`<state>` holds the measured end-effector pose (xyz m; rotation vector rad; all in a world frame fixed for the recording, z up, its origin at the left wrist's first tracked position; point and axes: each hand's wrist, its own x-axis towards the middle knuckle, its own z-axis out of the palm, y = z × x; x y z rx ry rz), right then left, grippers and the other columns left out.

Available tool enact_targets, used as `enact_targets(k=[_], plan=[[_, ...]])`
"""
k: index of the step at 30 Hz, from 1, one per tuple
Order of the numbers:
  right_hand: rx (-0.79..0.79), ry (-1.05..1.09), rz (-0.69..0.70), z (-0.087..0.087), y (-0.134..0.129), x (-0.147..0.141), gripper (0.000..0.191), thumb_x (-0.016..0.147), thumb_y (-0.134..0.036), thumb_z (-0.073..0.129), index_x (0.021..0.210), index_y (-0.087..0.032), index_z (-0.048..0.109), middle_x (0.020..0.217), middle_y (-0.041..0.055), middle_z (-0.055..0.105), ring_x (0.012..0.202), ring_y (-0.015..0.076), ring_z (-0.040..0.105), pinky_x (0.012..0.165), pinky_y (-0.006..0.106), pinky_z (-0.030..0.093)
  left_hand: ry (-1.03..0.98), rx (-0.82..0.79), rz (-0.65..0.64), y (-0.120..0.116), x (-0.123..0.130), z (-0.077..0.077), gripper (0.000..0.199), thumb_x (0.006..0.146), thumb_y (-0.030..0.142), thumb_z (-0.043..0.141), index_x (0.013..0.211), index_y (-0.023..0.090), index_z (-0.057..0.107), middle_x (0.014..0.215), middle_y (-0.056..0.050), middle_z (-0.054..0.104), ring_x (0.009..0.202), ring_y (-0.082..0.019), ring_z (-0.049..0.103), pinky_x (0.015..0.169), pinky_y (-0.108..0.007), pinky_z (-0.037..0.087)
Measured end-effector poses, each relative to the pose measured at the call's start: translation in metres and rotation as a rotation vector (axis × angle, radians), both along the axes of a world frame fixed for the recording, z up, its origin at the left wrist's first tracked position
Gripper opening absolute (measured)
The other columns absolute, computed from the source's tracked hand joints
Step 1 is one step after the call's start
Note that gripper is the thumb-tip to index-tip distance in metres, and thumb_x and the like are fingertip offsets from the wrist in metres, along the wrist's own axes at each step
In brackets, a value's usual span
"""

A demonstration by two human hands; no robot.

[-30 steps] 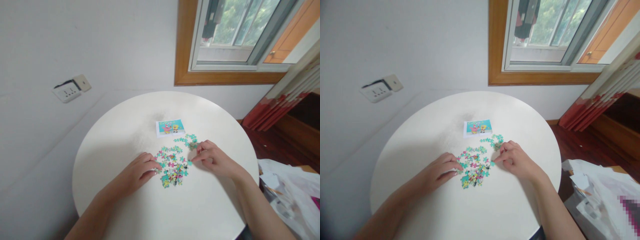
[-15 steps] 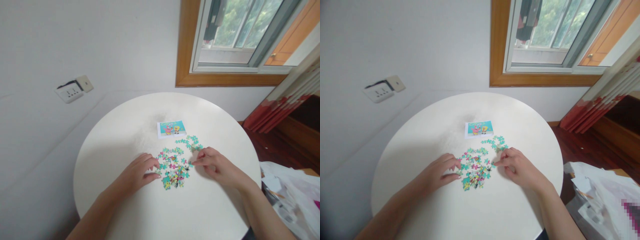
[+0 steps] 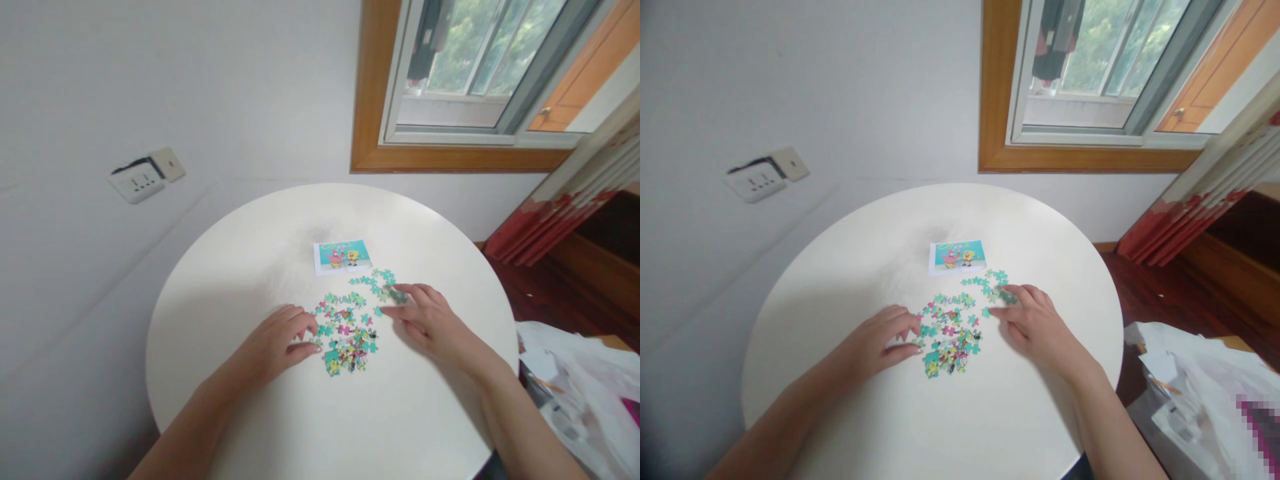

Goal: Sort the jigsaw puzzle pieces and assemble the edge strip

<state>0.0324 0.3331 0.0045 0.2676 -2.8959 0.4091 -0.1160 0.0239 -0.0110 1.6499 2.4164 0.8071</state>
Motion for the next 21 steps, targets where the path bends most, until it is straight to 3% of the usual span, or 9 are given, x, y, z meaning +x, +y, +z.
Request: enact_targets(k=[14,21], plan=[[0.037,0.081,-0.101,-0.01,0.018,-0.003,0.04,0.084,-0.012,0.055,0.109,-0.036,0.074,0.128,0.0075,0.058,0.114,0.0302,0.05,0.094,0.053,0.045,0.014,0.001,0.006,0.001,0.001,0.002,0.012,0.091,0.031,0.061,0.095,0.02,0.058,0.083,-0.001,0.056,0.077,-0.018,0.053,0.072,-0.028,0.038],[-0.079,0.167,-0.047,-0.01,0.016,-0.007,0.038,0.087,-0.01,0.05,0.113,-0.028,0.071,0.119,0.0096,0.063,0.112,0.0268,0.055,0.092,0.047,0.048,0.012,-0.009,0.018,0.002,0.003,0.005,0.009,0.092,0.028,0.057,0.095,0.019,0.058,0.084,-0.002,0.057,0.079,-0.018,0.053,0.073,-0.029,0.039]])
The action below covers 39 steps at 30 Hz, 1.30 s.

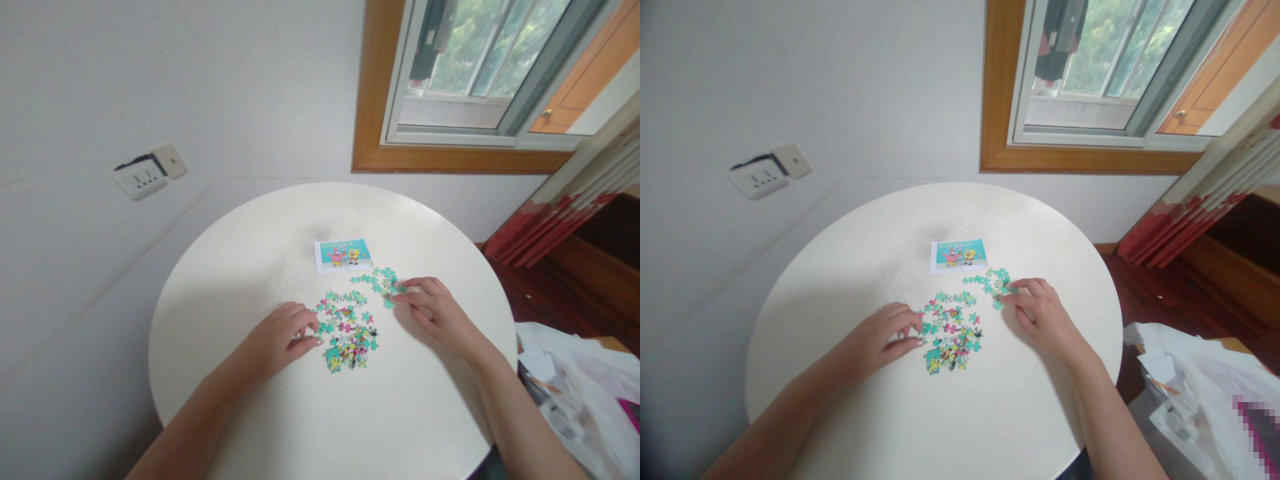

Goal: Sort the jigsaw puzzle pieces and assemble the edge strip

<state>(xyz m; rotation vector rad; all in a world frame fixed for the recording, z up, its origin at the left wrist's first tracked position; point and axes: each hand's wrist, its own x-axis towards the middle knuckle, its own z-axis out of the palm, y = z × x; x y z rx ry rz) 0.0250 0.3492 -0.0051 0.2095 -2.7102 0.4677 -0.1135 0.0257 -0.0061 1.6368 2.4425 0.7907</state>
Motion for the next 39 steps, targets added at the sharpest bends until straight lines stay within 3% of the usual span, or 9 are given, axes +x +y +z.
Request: enact_targets(k=[6,16,25,32,39], plan=[[-0.063,0.056,0.022,-0.001,-0.005,-0.004,0.032,0.087,-0.01,0.051,0.108,-0.024,0.071,0.109,0.0099,0.065,0.104,0.0248,0.058,0.088,0.044,0.049,0.004,-0.007,0.045,0.001,0.001,0.003,0.011,0.096,0.026,0.048,0.094,0.02,0.057,0.084,-0.002,0.057,0.08,-0.019,0.053,0.074,-0.03,0.04],[-0.065,-0.041,0.168,0.006,-0.033,-0.003,0.046,0.081,-0.008,0.052,0.119,-0.028,0.069,0.113,0.0091,0.062,0.11,0.0259,0.055,0.091,0.046,0.044,0.081,0.057,0.08,0.001,0.001,0.006,0.016,0.099,0.023,0.043,0.104,0.019,0.057,0.093,-0.005,0.061,0.091,-0.021,0.055,0.083,-0.034,0.043],[-0.094,-0.151,0.306,0.018,-0.033,0.003,0.046,0.079,-0.005,0.053,0.104,-0.037,0.075,0.113,0.0025,0.061,0.11,0.022,0.054,0.098,0.045,0.041,0.108,0.084,0.08,0.002,0.003,0.006,0.019,0.099,0.023,0.041,0.109,0.019,0.056,0.097,-0.006,0.063,0.093,-0.021,0.056,0.085,-0.036,0.045],[-0.054,-0.187,0.369,0.022,-0.041,0.005,0.046,0.08,-0.005,0.056,0.108,-0.038,0.074,0.143,-0.0017,0.049,0.13,0.0223,0.044,0.108,0.046,0.036,0.111,0.071,0.052,0.003,0.003,0.006,0.017,0.099,0.021,0.042,0.109,0.019,0.056,0.098,-0.006,0.061,0.093,-0.021,0.055,0.084,-0.035,0.044],[-0.025,-0.227,0.34,0.02,-0.039,0.008,0.047,0.078,-0.004,0.057,0.108,-0.037,0.074,0.151,-0.0031,0.043,0.138,0.0239,0.037,0.11,0.049,0.035,0.123,0.087,0.048,0.002,0.002,0.004,0.016,0.098,0.019,0.045,0.11,0.019,0.055,0.097,-0.006,0.061,0.092,-0.02,0.054,0.084,-0.034,0.044]])
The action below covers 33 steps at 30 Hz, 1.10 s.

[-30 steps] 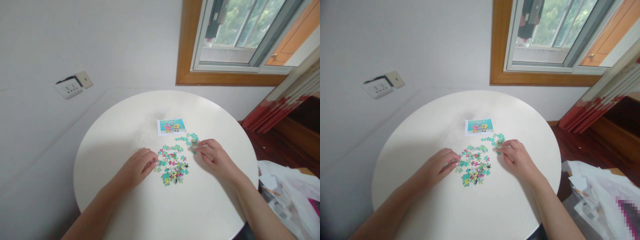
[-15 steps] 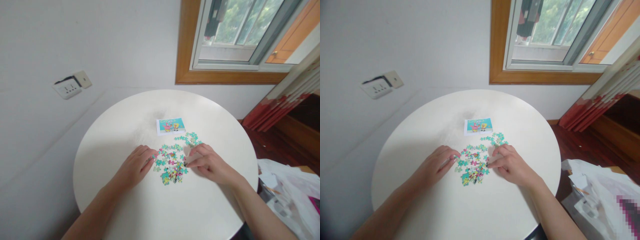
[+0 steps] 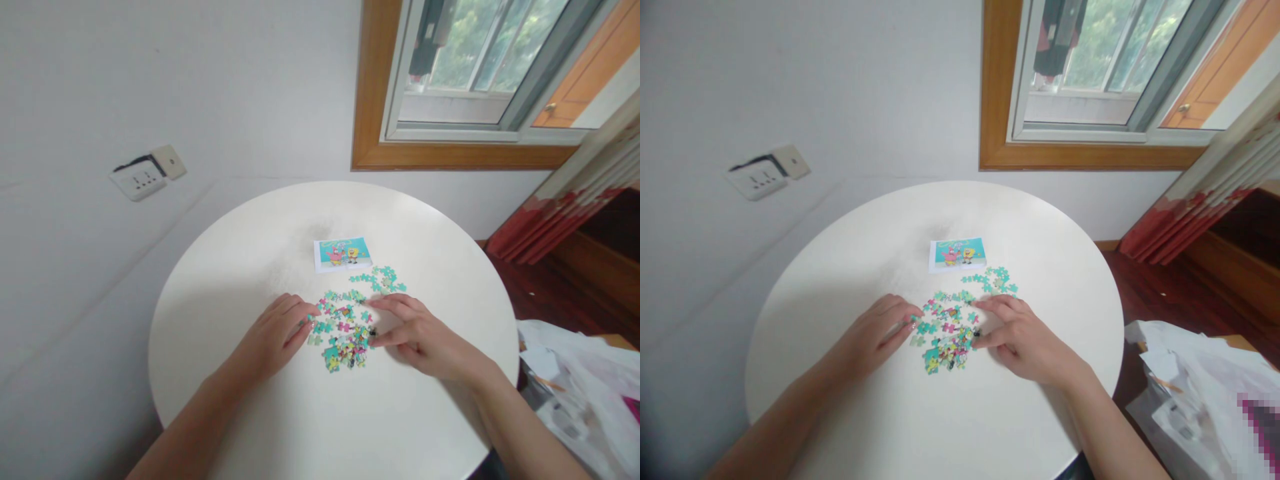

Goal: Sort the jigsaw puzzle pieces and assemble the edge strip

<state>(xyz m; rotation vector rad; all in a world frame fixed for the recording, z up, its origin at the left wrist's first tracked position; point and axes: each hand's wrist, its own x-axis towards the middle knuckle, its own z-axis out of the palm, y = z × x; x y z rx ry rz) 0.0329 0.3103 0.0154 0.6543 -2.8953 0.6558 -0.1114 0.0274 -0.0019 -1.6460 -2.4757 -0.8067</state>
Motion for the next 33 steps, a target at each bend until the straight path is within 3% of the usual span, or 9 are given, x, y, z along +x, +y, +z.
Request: enact_targets(k=[9,19,24,33], plan=[[0.072,0.032,0.012,-0.003,0.009,0.018,0.052,0.082,-0.007,0.057,0.12,-0.04,0.067,0.157,-0.0062,0.033,0.141,0.0261,0.033,0.11,0.051,0.037,-0.023,-0.008,0.015,0.0,0.002,0.003,0.016,0.098,0.02,0.044,0.109,0.02,0.056,0.098,-0.006,0.062,0.094,-0.021,0.054,0.086,-0.035,0.044],[0.127,0.108,-0.136,-0.009,0.03,0.01,0.048,0.082,-0.008,0.055,0.115,-0.039,0.07,0.151,-0.003,0.043,0.138,0.0298,0.038,0.105,0.054,0.04,-0.021,-0.007,0.01,0.001,0.0,0.001,0.017,0.098,0.022,0.044,0.109,0.019,0.057,0.096,-0.006,0.062,0.092,-0.021,0.056,0.083,-0.034,0.045],[0.164,0.135,-0.194,-0.015,0.028,0.006,0.053,0.083,-0.011,0.056,0.128,-0.037,0.062,0.149,0.0023,0.046,0.137,0.0307,0.039,0.106,0.056,0.038,-0.02,-0.006,0.006,0.001,0.001,0.002,0.018,0.098,0.022,0.044,0.107,0.02,0.059,0.095,-0.006,0.063,0.09,-0.02,0.056,0.082,-0.033,0.045],[0.106,0.142,-0.189,-0.023,0.024,0.008,0.056,0.091,-0.013,0.044,0.144,-0.03,0.045,0.153,0.0055,0.042,0.141,0.0254,0.034,0.111,0.05,0.038,-0.007,-0.004,0.001,0.0,0.0,-0.001,0.017,0.098,0.022,0.044,0.108,0.019,0.058,0.097,-0.007,0.063,0.092,-0.021,0.055,0.084,-0.035,0.044]])
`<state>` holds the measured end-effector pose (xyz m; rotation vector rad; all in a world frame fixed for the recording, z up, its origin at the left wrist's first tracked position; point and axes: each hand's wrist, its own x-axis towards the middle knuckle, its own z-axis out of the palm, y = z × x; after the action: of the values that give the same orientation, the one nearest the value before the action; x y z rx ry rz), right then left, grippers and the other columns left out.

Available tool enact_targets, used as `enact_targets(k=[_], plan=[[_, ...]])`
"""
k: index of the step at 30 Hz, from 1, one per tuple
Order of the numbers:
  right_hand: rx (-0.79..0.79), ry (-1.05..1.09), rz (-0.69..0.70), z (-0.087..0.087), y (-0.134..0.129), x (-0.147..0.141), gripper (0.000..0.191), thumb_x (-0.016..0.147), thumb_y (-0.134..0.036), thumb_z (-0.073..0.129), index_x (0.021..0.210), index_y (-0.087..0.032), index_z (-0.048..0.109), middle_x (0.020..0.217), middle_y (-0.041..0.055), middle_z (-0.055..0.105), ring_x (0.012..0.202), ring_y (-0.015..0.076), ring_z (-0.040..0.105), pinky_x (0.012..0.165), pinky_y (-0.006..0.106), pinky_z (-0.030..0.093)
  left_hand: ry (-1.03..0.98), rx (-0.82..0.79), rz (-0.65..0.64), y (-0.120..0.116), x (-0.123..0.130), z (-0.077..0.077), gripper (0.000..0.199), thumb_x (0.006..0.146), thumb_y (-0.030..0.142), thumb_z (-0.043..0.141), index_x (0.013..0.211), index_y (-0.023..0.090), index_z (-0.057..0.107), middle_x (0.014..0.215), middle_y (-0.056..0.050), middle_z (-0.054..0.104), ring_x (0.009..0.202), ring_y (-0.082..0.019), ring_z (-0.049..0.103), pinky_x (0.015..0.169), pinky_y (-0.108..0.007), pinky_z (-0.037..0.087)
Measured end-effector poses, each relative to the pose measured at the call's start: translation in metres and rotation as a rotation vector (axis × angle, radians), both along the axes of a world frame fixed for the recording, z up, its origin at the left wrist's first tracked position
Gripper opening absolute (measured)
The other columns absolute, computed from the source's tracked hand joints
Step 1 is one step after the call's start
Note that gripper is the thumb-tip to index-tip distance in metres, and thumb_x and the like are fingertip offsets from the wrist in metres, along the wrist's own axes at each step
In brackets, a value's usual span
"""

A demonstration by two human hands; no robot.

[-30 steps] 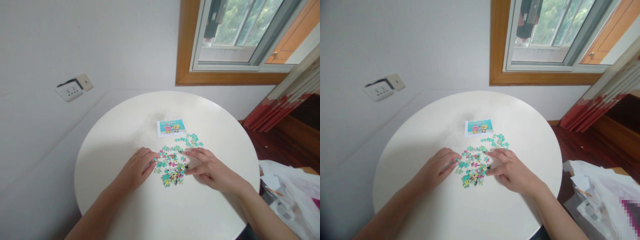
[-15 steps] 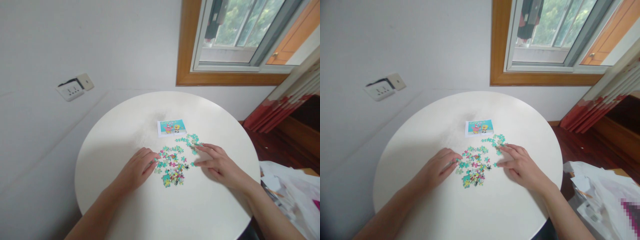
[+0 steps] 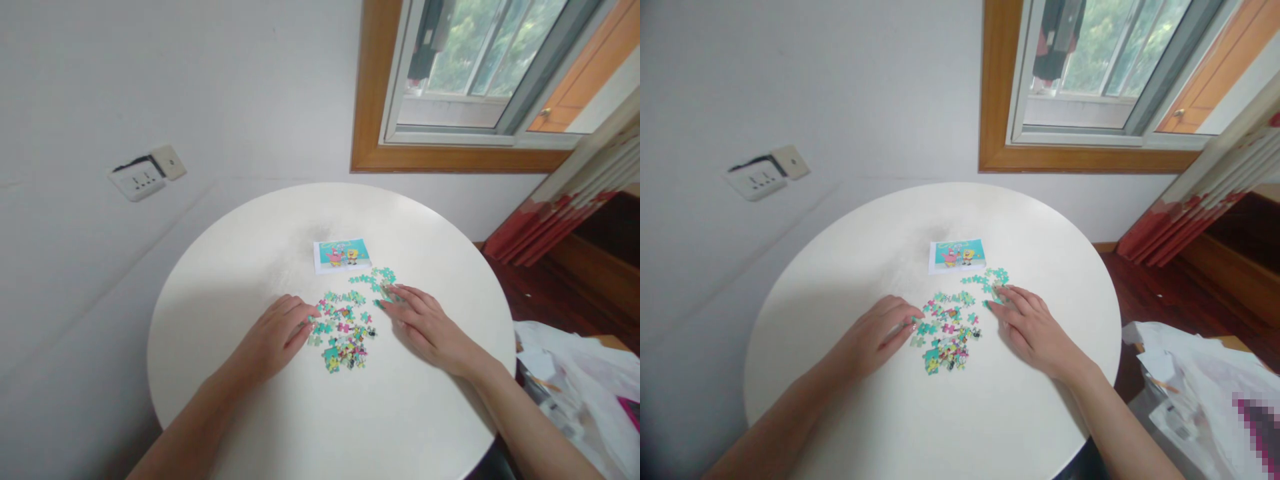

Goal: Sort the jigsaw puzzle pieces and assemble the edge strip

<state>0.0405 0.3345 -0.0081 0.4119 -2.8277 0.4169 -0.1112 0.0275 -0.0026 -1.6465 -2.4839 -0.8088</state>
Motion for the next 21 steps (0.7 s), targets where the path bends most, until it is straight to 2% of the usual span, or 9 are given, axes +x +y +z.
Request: enact_targets(k=[6,11,18,21], plan=[[0.038,-0.023,0.008,-0.002,0.001,0.0,0.057,0.09,-0.011,0.045,0.143,-0.031,0.046,0.154,0.0045,0.039,0.143,0.0259,0.03,0.113,0.052,0.034,0.002,-0.003,0.002,0.001,0.001,0.002,0.017,0.098,0.021,0.044,0.108,0.02,0.057,0.097,-0.007,0.062,0.092,-0.021,0.055,0.084,-0.035,0.044],[0.077,-0.021,-0.024,-0.001,-0.004,-0.002,0.051,0.093,-0.015,0.044,0.142,-0.029,0.047,0.154,0.0063,0.04,0.145,0.0267,0.028,0.116,0.056,0.027,-0.003,-0.003,0.005,0.002,0.001,0.003,0.017,0.098,0.021,0.044,0.108,0.019,0.058,0.096,-0.007,0.062,0.092,-0.022,0.055,0.084,-0.035,0.044],[0.157,-0.015,0.016,0.002,-0.009,-0.009,0.055,0.097,-0.024,0.042,0.151,-0.026,0.031,0.156,0.0079,0.037,0.147,0.0249,0.025,0.118,0.054,0.024,0.0,0.003,0.001,0.001,0.001,0.003,0.017,0.098,0.02,0.044,0.108,0.019,0.057,0.096,-0.007,0.062,0.092,-0.021,0.054,0.083,-0.035,0.043],[0.177,0.027,0.01,0.003,-0.006,-0.016,0.055,0.094,-0.022,0.045,0.148,-0.022,0.036,0.155,0.0092,0.039,0.146,0.0269,0.026,0.118,0.056,0.023,0.003,0.004,0.003,0.0,0.001,0.003,0.017,0.098,0.02,0.045,0.108,0.019,0.058,0.097,-0.006,0.062,0.093,-0.021,0.054,0.084,-0.035,0.043]])
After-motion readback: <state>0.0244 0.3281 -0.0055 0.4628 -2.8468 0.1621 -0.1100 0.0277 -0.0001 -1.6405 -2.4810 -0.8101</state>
